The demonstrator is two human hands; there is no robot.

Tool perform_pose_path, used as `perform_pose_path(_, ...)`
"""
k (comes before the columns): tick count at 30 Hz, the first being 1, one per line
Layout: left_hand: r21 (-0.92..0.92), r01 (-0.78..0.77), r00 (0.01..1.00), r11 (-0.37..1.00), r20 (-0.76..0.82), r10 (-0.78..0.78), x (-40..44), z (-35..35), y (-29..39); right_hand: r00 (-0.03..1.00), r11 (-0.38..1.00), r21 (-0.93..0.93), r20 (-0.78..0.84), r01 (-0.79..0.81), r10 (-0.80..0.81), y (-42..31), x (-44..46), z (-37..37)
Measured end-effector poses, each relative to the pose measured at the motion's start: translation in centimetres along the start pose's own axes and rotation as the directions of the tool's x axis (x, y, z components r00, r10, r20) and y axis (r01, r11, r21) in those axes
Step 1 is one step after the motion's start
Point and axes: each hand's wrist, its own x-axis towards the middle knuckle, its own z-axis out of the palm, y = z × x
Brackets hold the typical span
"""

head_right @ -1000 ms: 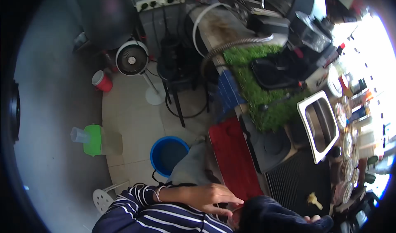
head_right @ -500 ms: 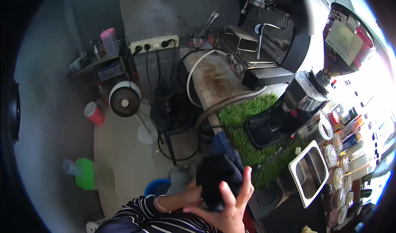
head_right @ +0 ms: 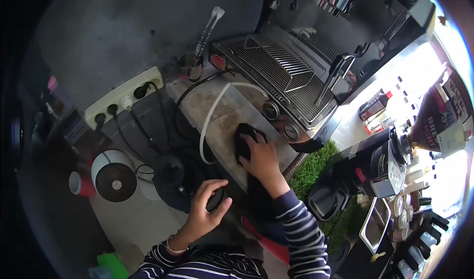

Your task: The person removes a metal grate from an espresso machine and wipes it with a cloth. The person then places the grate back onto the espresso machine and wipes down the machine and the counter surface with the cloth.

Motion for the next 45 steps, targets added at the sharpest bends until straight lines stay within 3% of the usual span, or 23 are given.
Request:
perform_pose_path(3, -0.072, 0.019, 0.997, 0.997, 0.075, -0.013, 0.8, 0.0, -1.1, 0.964, 0.989, 0.103, -0.232, -0.111, 0.132, 1.6, 3.2, 2.7)
perform_pose_path(6, -0.123, 0.042, 0.992, 0.992, 0.123, -0.026, 0.9, 0.0, -2.1, 0.958, 0.919, 0.277, 0.018, -0.281, 0.288, 2.3, 4.7, 2.1)
perform_pose_path(9, -0.127, 0.064, 0.989, 0.990, 0.144, -0.046, 1.7, -0.8, -2.9, 0.999, 0.995, 0.094, -0.044, -0.020, 0.024, -0.1, -1.3, 0.5)
perform_pose_path(10, -0.128, 0.076, 0.988, 0.989, 0.144, -0.057, 2.1, -1.1, -3.2, 0.999, 0.997, 0.076, 0.039, -0.025, 0.022, -1.7, -3.0, -1.0)
perform_pose_path(12, -0.131, 0.063, 0.994, 0.989, 0.094, -0.051, 3.2, -1.4, -4.2, 0.989, 0.992, 0.059, 0.097, -0.115, 0.109, -2.4, -3.8, -1.6)
perform_pose_path(15, -0.137, 0.057, 0.996, 0.989, 0.077, -0.047, 3.7, -2.1, -4.4, 0.955, 0.949, -0.109, -0.036, -0.297, 0.295, 1.3, 0.2, 1.2)
perform_pose_path(18, -0.140, 0.050, 0.995, 0.989, 0.093, -0.037, 3.5, -2.7, -4.3, 0.819, 0.837, -0.068, 0.178, -0.543, 0.546, 1.8, 3.4, 0.3)
perform_pose_path(21, -0.153, 0.068, 0.993, 0.986, 0.109, -0.052, 3.4, -2.7, -4.7, 0.952, 0.948, -0.108, 0.021, -0.300, 0.304, -2.2, -1.8, -0.3)
perform_pose_path(24, -0.175, 0.079, 0.993, 0.981, 0.095, -0.063, 3.7, -2.4, -5.1, 0.975, 0.975, -0.116, 0.096, -0.189, 0.200, -4.1, -4.3, -1.2)
perform_pose_path(27, -0.153, 0.054, 0.995, 0.987, 0.097, -0.039, 4.3, -2.5, -5.0, 0.941, 0.938, -0.092, 0.030, -0.334, 0.338, -2.4, -1.8, -0.1)
perform_pose_path(29, -0.181, 0.058, 0.995, 0.982, 0.093, -0.042, 4.1, -2.6, -4.9, 0.942, 0.939, -0.113, -0.135, -0.323, 0.308, 1.2, 0.5, 1.4)
perform_pose_path(32, -0.190, 0.076, 0.992, 0.979, 0.109, -0.056, 3.4, -3.0, -4.4, 0.914, 0.901, -0.156, -0.078, -0.405, 0.398, 0.5, 1.2, 0.9)
perform_pose_path(34, -0.196, 0.086, 0.992, 0.977, 0.110, -0.065, 3.3, -3.1, -4.2, 0.903, 0.901, -0.112, 0.062, -0.418, 0.426, -2.9, -1.6, -0.5)
perform_pose_path(39, -0.213, 0.059, 0.998, 0.975, 0.012, -0.058, 4.2, -2.6, -4.6, 0.977, 0.974, -0.091, 0.029, -0.207, 0.210, -5.3, -3.6, -0.7)
perform_pose_path(42, -0.237, 0.013, 0.998, 0.971, -0.063, -0.029, 5.2, -2.1, -4.6, 0.996, 0.996, -0.010, -0.008, -0.091, 0.091, -3.9, -0.3, 1.1)
perform_pose_path(44, -0.298, 0.069, 0.989, 0.952, -0.104, -0.104, 5.6, -1.5, -4.3, 0.990, 0.997, 0.062, -0.133, -0.044, 0.052, -3.2, 3.2, 2.7)
perform_pose_path(45, -0.270, 0.054, 0.989, 0.961, -0.118, -0.088, 5.9, -1.4, -4.1, 0.995, 0.997, 0.047, -0.079, -0.062, 0.065, -3.2, 3.9, 2.6)
